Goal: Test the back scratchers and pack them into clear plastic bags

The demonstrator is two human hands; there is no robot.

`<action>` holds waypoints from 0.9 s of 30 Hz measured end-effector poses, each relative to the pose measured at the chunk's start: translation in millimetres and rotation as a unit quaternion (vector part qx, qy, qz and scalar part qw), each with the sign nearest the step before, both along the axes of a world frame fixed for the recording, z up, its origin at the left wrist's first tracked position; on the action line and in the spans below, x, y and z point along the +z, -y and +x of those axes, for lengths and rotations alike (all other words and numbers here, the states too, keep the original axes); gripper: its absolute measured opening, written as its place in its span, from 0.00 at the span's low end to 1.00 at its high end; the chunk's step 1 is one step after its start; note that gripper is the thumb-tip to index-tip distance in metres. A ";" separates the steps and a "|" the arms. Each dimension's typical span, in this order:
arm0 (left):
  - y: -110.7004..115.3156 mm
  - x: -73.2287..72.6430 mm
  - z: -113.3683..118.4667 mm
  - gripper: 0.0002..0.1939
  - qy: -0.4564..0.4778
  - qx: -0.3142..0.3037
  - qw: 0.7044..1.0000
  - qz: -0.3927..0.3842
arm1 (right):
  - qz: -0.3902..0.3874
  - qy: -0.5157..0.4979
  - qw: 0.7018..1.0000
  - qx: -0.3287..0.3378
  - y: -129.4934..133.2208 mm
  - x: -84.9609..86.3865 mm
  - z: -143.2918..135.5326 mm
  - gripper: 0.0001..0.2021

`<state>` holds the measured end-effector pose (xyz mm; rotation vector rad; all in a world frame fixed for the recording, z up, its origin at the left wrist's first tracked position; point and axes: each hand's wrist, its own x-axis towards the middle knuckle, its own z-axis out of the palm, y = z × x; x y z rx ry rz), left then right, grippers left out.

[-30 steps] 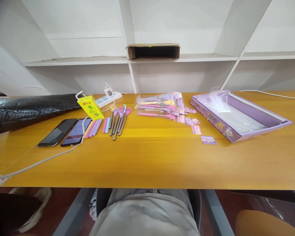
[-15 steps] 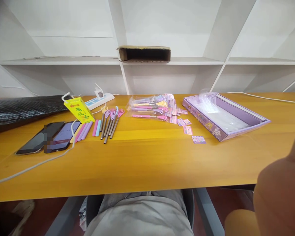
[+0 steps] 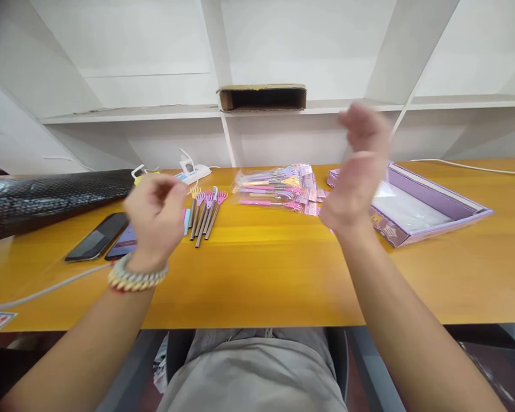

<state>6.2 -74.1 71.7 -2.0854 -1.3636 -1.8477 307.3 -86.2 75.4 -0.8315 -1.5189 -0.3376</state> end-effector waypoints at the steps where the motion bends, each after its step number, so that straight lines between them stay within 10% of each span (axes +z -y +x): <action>1: -17.4 -4.3 0.3 0.06 -0.044 0.013 0.997 -0.070 | 0.050 -0.018 0.998 -0.022 -7.3 -6.4 -5.4 0.25; 5: -79.7 -38.5 -0.2 0.10 -0.175 0.075 0.943 -0.272 | -0.048 0.035 0.994 -0.097 -38.4 -61.4 -17.4 0.18; 10: -88.8 -85.5 0.4 0.14 -0.278 0.164 0.914 -0.246 | -0.167 0.066 0.974 -0.136 -54.3 -119.6 -10.6 0.14; 27: -83.5 -111.2 -6.9 0.14 -0.339 0.194 0.881 -0.268 | -0.217 0.098 0.963 -0.123 -62.1 -137.6 -12.3 0.08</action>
